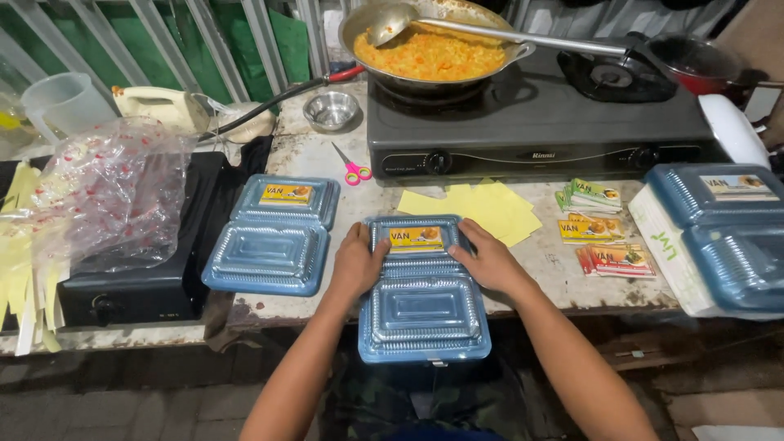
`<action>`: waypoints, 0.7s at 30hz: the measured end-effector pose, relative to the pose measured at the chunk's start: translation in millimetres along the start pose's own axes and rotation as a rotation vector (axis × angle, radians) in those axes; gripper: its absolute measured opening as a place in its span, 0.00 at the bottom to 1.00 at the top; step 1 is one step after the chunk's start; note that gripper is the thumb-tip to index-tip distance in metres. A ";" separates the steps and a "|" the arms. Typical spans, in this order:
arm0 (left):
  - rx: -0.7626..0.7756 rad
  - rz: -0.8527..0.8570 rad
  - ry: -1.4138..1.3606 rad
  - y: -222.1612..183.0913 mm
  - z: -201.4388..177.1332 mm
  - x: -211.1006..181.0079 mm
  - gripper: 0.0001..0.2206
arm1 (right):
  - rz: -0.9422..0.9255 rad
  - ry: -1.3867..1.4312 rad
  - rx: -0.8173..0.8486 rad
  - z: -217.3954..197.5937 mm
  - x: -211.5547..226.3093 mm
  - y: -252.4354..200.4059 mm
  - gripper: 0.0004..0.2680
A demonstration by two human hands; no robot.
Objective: Peeling yellow labels from a sheet and applying them to the lids of blue plastic food containers.
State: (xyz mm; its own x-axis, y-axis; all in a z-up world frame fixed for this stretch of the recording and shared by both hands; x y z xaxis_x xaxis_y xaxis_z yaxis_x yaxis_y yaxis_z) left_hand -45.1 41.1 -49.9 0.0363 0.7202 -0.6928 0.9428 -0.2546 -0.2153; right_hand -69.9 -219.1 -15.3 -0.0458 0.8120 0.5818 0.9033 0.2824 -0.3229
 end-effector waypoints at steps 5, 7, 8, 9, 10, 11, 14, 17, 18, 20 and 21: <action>-0.009 0.080 0.000 -21.4 -11.6 -17.7 0.33 | 0.010 -0.048 0.011 -4.7 28.1 -18.0 0.27; -0.012 0.132 -0.016 -29.5 -18.2 -28.5 0.33 | 0.016 -0.047 0.010 -3.3 30.7 -17.9 0.29; -0.027 0.143 -0.057 -34.5 -20.5 -33.7 0.33 | 0.009 -0.061 0.010 -1.9 30.2 -17.0 0.29; -0.042 0.154 -0.099 -39.6 -22.7 -38.6 0.32 | 0.002 -0.075 0.010 -0.1 29.7 -16.0 0.29; -0.042 0.152 -0.100 -39.0 -19.7 -36.9 0.32 | 0.001 -0.076 0.013 -0.2 32.7 -17.7 0.29; -0.065 0.178 -0.144 -38.6 -17.1 -35.4 0.32 | 0.007 -0.080 0.004 -0.4 35.6 -19.4 0.30; -0.134 0.218 -0.225 -29.9 -6.0 -22.8 0.31 | 0.004 -0.081 -0.014 1.2 38.8 -21.0 0.31; -0.253 0.279 -0.286 -27.0 -1.7 -20.0 0.29 | -0.018 -0.078 -0.051 1.3 39.7 -22.3 0.30; -0.324 0.317 -0.311 -29.5 -1.4 -20.2 0.27 | -0.031 -0.075 -0.069 2.3 40.2 -23.1 0.29; -0.385 0.356 -0.322 -29.5 0.4 -19.0 0.25 | -0.046 -0.056 -0.095 5.0 38.3 -23.6 0.29; -0.444 0.394 -0.331 -29.9 0.9 -18.6 0.24 | -0.059 -0.035 -0.121 6.1 37.3 -24.1 0.29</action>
State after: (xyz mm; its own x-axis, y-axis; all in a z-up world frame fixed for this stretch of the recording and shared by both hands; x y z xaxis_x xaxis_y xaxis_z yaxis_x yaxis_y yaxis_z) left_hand -74.3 34.7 -31.2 0.3680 0.3741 -0.8512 0.9293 -0.1176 0.3500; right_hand -95.9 -192.5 9.6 -0.1138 0.8138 0.5699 0.9433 0.2686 -0.1952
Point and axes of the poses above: each hand's wrist, its own y-axis towards the middle knuckle, its own z-axis out of the palm, x = y × z, the point moved 2 cm from there along y, towards the middle knuckle, and after that the axes turned 15 degrees about x, right-handed, at the moved point
